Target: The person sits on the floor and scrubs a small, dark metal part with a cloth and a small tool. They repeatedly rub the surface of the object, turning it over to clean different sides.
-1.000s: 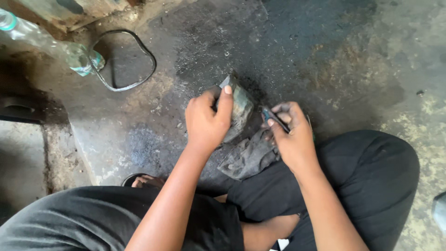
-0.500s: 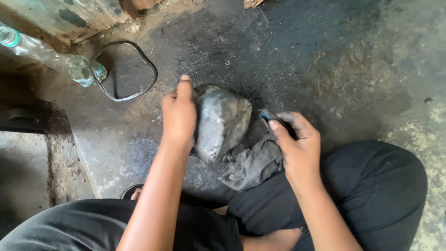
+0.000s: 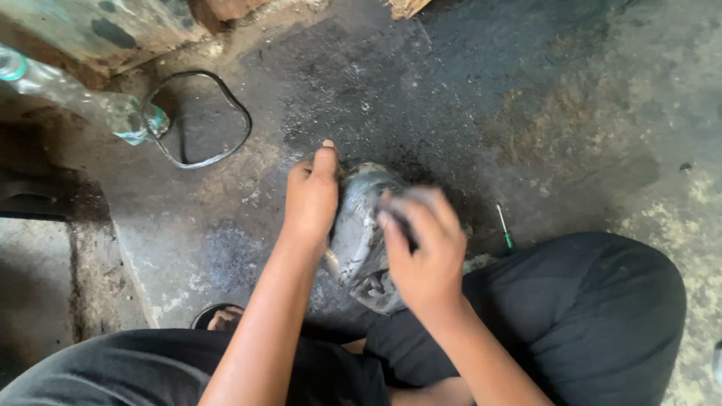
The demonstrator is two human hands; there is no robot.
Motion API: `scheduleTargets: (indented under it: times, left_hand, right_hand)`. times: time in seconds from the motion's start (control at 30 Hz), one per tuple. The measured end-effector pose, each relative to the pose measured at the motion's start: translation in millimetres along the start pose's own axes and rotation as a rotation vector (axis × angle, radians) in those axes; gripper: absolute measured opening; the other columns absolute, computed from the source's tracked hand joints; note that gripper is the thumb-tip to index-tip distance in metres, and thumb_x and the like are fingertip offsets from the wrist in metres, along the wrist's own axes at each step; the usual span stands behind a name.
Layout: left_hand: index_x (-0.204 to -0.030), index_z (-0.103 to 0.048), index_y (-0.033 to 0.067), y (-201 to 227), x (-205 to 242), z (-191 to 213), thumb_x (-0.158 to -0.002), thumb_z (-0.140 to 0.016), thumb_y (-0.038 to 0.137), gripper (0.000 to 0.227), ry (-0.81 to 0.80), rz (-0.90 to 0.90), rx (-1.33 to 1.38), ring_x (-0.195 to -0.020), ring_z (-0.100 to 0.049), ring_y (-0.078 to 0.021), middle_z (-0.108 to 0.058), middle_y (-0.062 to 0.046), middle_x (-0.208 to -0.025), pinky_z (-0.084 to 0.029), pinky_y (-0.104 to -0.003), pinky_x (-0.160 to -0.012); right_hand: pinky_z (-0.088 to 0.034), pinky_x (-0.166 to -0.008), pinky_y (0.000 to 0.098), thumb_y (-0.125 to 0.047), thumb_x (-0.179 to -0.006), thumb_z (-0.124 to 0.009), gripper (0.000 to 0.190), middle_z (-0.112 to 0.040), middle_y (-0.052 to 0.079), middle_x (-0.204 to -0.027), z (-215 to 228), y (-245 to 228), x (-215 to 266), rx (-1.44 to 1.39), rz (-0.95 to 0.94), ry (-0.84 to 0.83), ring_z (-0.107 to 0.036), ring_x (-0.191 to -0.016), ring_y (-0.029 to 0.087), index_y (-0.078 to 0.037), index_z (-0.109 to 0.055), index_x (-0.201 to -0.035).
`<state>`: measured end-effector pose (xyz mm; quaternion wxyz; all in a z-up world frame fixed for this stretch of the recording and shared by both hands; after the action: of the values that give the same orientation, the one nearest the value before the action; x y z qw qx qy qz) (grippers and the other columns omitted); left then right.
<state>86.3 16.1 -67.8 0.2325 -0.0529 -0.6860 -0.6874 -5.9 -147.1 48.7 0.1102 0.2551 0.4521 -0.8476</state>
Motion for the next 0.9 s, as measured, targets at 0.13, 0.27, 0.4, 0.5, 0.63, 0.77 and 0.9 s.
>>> scheduleTargets:
  times: [0.13, 0.27, 0.4, 0.5, 0.63, 0.77, 0.9]
  left_hand:
    - [-0.067, -0.064, -0.0047, 7.3, 5.8, -0.1, -0.097, -0.053, 0.047, 0.060, 0.017, -0.047, -0.212, -0.064, -0.058, -0.0172, -0.063, -0.011, -0.063, -0.049, -0.039, -0.062]
    - [-0.063, -0.060, -0.0060, 13.9, 16.9, -8.5, -0.097, -0.052, 0.045, 0.062, 0.016, -0.122, -0.282, -0.057, -0.054, -0.0185, -0.057, -0.014, -0.054, -0.044, -0.044, -0.057]
    - [-0.063, -0.059, -0.0058, 21.9, 24.2, -10.6, -0.098, -0.051, 0.044, 0.062, 0.073, -0.261, -0.284, -0.052, -0.054, -0.0208, -0.055, -0.017, -0.050, -0.045, -0.045, -0.057]
    - [-0.063, -0.060, -0.0064, 25.4, 31.0, -13.8, -0.097, -0.051, 0.042, 0.060, 0.099, -0.276, -0.333, -0.048, -0.052, -0.0275, -0.056, -0.022, -0.052, -0.042, -0.049, -0.056]
    - [-0.063, -0.061, -0.0071, 30.9, 40.8, -6.8, -0.095, -0.052, 0.039, 0.057, 0.219, -0.238, -0.341, -0.048, -0.057, -0.0311, -0.058, -0.023, -0.052, -0.044, -0.049, -0.058]
    - [-0.064, -0.064, -0.0062, 39.9, 50.2, -6.3, -0.094, -0.052, 0.038, 0.054, 0.257, -0.267, -0.339, -0.050, -0.060, -0.0344, -0.060, -0.024, -0.056, -0.045, -0.049, -0.059]
    - [-0.064, -0.063, -0.0085, 42.1, 53.3, -7.9, -0.094, -0.053, 0.037, 0.056, 0.237, -0.287, -0.333, -0.051, -0.061, -0.0388, -0.060, -0.028, -0.057, -0.046, -0.050, -0.060]
  right_hand:
    - [-0.053, -0.080, 0.0375, 0.005, -0.089, -0.072, 0.010, -0.064, 0.015, -0.093, 3.0, 12.9, -12.8, 0.081, -0.052, 0.058, -0.066, -0.088, 0.032, 0.001, -0.063, -0.091]
    - [-0.053, -0.077, 0.0378, 0.005, -0.087, -0.072, 0.012, -0.064, 0.016, -0.093, 9.1, 10.3, -4.4, 0.069, -0.067, 0.094, -0.067, -0.085, 0.032, 0.003, -0.060, -0.091]
    - [-0.053, -0.074, 0.0367, 0.004, -0.090, -0.072, 0.010, -0.065, 0.015, -0.092, 11.0, 27.3, -11.4, 0.068, -0.167, 0.109, -0.067, -0.082, 0.032, 0.002, -0.062, -0.093]
    - [-0.053, -0.077, 0.0357, 0.004, -0.088, -0.071, 0.011, -0.064, 0.015, -0.090, 13.8, 11.7, 3.8, 0.089, -0.083, 0.113, -0.067, -0.082, 0.031, 0.001, -0.061, -0.090]
    - [-0.053, -0.077, 0.0358, 0.005, -0.087, -0.070, 0.009, -0.065, 0.015, -0.090, 15.3, 9.7, 4.4, 0.084, -0.012, 0.119, -0.066, -0.082, 0.030, 0.001, -0.062, -0.088]
    - [-0.052, -0.071, 0.0350, 0.005, -0.088, -0.070, 0.007, -0.066, 0.015, -0.088, 22.0, 20.1, 3.3, 0.058, -0.188, 0.118, -0.067, -0.078, 0.027, 0.003, -0.064, -0.091]
    - [-0.052, -0.073, 0.0354, 0.005, -0.088, -0.071, 0.010, -0.064, 0.015, -0.087, 19.1, 11.4, 4.3, 0.063, -0.116, 0.104, -0.066, -0.079, 0.026, 0.003, -0.062, -0.090]
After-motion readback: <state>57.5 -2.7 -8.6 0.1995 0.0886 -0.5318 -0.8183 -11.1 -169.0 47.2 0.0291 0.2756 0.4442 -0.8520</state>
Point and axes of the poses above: each hand's wrist, its own x-axis away from the middle knuckle, its own z-axis out of the back of the hand, y = z × x, the point moved 7 cm from there along -x, towards the middle knuckle
